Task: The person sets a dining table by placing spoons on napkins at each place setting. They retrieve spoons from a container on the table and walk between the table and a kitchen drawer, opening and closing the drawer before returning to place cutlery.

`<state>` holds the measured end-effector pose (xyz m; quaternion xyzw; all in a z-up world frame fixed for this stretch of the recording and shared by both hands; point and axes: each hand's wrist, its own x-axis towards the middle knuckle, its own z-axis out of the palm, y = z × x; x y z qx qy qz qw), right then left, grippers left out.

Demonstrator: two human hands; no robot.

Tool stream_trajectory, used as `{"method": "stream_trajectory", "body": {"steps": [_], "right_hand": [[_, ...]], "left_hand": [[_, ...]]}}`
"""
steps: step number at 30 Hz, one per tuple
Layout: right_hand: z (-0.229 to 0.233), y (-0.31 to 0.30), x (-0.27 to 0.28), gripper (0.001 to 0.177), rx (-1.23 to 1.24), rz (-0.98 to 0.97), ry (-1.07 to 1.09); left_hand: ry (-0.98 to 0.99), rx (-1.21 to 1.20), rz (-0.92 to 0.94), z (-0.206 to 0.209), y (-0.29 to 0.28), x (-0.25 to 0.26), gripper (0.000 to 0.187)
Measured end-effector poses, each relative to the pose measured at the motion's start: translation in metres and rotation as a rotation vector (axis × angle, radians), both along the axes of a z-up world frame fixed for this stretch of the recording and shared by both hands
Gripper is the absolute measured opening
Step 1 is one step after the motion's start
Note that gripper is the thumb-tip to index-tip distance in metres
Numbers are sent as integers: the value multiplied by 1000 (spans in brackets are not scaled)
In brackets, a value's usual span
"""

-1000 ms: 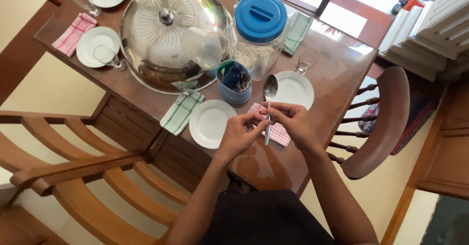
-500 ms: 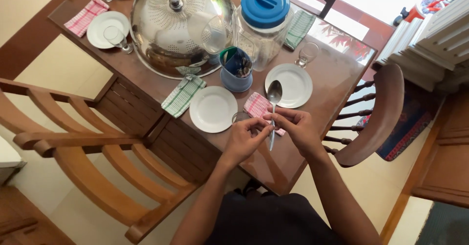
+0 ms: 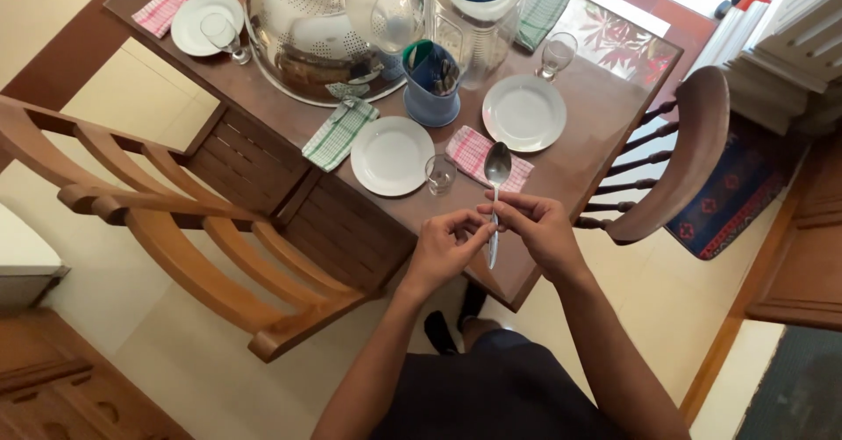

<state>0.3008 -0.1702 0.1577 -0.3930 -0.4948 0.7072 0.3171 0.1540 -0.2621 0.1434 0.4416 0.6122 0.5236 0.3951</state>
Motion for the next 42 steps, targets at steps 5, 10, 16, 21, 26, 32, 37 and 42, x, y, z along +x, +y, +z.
{"method": "stream_trajectory", "body": {"steps": [5, 10, 16, 21, 26, 32, 37, 42], "right_hand": [[0, -15, 15, 35, -2, 22, 1], [8, -14, 27, 36, -10, 84, 2], [14, 16, 53, 38, 18, 192, -19], [21, 48, 81, 37, 18, 260, -19], [16, 80, 102, 36, 9, 317, -30], [26, 98, 109, 37, 1, 364, -69], [19, 112, 101, 38, -3, 392, -67], [11, 126, 95, 39, 52, 416, -102]], "left_hand": [[-9, -22, 9, -2, -18, 15, 11], [-3, -33, 56, -2, -23, 32, 13], [27, -15, 147, 3, -3, 67, 12], [-2, -6, 232, 7, 23, 106, 11], [-3, -2, 296, 3, 44, 137, 10], [-18, -17, 351, 0, 62, 149, 11], [-32, -31, 378, -3, 74, 142, 11], [-8, -53, 401, -4, 85, 141, 12]]}}
